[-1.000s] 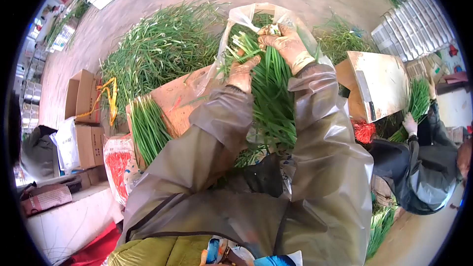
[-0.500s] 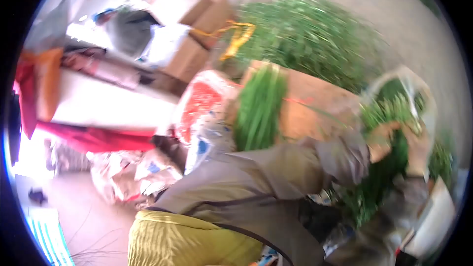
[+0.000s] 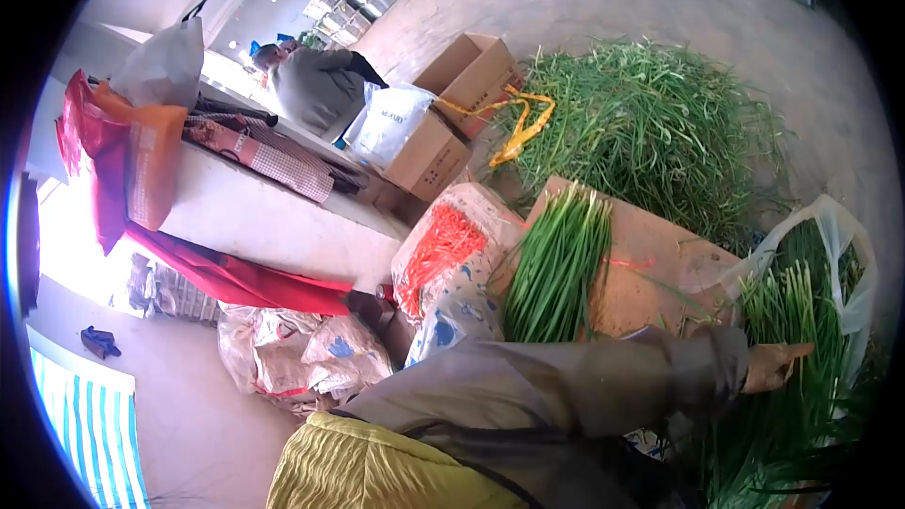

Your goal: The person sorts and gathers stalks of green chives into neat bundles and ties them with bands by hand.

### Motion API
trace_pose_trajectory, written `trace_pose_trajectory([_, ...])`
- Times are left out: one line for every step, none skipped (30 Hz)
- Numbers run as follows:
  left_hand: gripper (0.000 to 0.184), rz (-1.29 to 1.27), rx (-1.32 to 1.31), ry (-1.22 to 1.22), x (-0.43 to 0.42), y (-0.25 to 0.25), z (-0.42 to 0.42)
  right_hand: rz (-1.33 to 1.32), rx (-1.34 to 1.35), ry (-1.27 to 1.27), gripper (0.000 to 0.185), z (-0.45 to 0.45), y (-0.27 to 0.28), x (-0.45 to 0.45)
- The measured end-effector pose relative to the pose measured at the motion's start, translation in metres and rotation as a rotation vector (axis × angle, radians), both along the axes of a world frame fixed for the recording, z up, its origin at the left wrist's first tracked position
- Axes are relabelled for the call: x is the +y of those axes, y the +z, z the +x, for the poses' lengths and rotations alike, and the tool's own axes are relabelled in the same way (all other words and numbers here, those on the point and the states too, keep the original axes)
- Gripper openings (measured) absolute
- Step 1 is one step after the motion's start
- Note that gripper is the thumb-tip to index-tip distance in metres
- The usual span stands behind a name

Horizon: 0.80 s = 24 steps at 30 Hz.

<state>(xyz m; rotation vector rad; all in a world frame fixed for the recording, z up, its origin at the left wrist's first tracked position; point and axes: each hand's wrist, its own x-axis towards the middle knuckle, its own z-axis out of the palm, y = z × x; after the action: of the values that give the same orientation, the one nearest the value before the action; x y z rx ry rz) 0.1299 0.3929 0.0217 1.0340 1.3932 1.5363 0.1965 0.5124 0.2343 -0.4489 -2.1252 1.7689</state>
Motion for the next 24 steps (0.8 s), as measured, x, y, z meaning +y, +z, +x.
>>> trace_pose_trajectory([0.063, 0.103, -0.271, 0.011, -0.012, 0.008, -0.002, -0.028, 0.026, 0.019, 0.033, -0.012, 0.009, -0.015])
trace_pose_trajectory([0.069, 0.092, -0.277, 0.025, -0.040, 0.039, -0.010, -0.054, 0.048, 0.043, 0.032, -0.025, 0.016, -0.027])
trace_pose_trajectory([0.069, 0.084, -0.273, 0.023, -0.052, 0.050, -0.017, -0.080, 0.067, 0.069, 0.031, -0.037, 0.021, -0.040])
trace_pose_trajectory([0.074, 0.162, -0.249, 0.098, -0.062, 0.055, -0.024, -0.107, 0.081, 0.092, 0.030, -0.050, 0.025, -0.050])
trace_pose_trajectory([0.080, 0.238, -0.225, 0.174, -0.071, 0.059, -0.030, -0.139, 0.098, 0.117, 0.028, -0.062, 0.028, -0.060])
trace_pose_trajectory([0.095, 0.313, -0.232, 0.222, -0.083, 0.076, -0.035, -0.173, 0.110, 0.139, 0.027, -0.075, 0.029, -0.069])
trace_pose_trajectory([0.110, 0.388, -0.245, 0.274, -0.093, 0.093, -0.039, -0.208, 0.117, 0.159, 0.026, -0.087, 0.029, -0.076])
trace_pose_trajectory([0.110, 0.378, -0.259, 0.276, -0.102, 0.102, -0.045, -0.241, 0.121, 0.174, 0.025, -0.098, 0.028, -0.082])
trace_pose_trajectory([0.116, 0.402, -0.160, 0.259, -0.108, 0.109, -0.053, -0.265, 0.124, 0.188, 0.024, -0.109, 0.026, -0.087])
trace_pose_trajectory([0.122, 0.427, -0.058, 0.244, -0.113, 0.112, -0.058, -0.291, 0.124, 0.200, 0.022, -0.120, 0.023, -0.091])
trace_pose_trajectory([0.122, 0.418, -0.071, 0.246, -0.117, 0.113, -0.058, -0.320, 0.122, 0.209, 0.021, -0.129, 0.018, -0.094])
trace_pose_trajectory([0.123, 0.490, -0.394, 0.157, -0.120, 0.112, -0.057, -0.367, 0.115, 0.210, 0.020, -0.137, 0.011, -0.096])
trace_pose_trajectory([0.123, 0.510, -0.537, 0.126, -0.121, 0.098, -0.057, -0.419, 0.111, 0.213, 0.019, -0.147, 0.003, -0.098])
trace_pose_trajectory([0.123, 0.528, -0.681, 0.100, -0.122, 0.083, -0.058, -0.564, 0.084, 0.221, 0.022, -0.155, -0.010, -0.102])
trace_pose_trajectory([0.123, 0.520, -0.690, 0.103, -0.128, 0.078, -0.061, -0.572, 0.076, 0.217, 0.022, -0.160, -0.027, -0.102])
trace_pose_trajectory([0.119, 0.429, -0.836, 0.107, -0.134, 0.074, -0.063, -0.430, 0.086, 0.268, 0.025, -0.163, -0.050, -0.096])
trace_pose_trajectory([0.115, 0.336, -0.978, 0.113, -0.139, 0.068, -0.065, -0.288, 0.098, 0.321, 0.028, -0.165, -0.077, -0.088])
trace_pose_trajectory([0.105, 0.421, -0.883, 0.246, -0.135, 0.051, -0.061, -0.144, 0.110, 0.376, 0.030, -0.166, -0.105, -0.079])
trace_pose_trajectory([0.105, 0.418, -0.884, 0.251, -0.137, 0.034, -0.061, 0.003, 0.124, 0.430, 0.033, -0.167, -0.129, -0.070])
trace_pose_trajectory([0.102, 0.342, -0.936, 0.214, -0.141, 0.028, -0.063, 0.150, 0.140, 0.484, 0.036, -0.169, -0.148, -0.065])
trace_pose_trajectory([0.100, 0.267, -0.988, 0.176, -0.144, 0.025, -0.065, 0.145, 0.128, 0.491, 0.036, -0.171, -0.150, -0.070])
trace_pose_trajectory([0.099, 0.229, -0.934, 0.228, -0.147, 0.025, -0.065, 0.140, 0.116, 0.499, 0.036, -0.172, -0.151, -0.075])
trace_pose_trajectory([0.099, 0.237, -0.932, 0.232, -0.147, 0.019, -0.063, 0.135, 0.105, 0.506, 0.036, -0.174, -0.153, -0.080])
trace_pose_trajectory([0.101, 0.268, -0.929, 0.266, -0.148, 0.015, -0.061, 0.102, 0.052, 0.441, 0.034, -0.171, -0.151, -0.085])
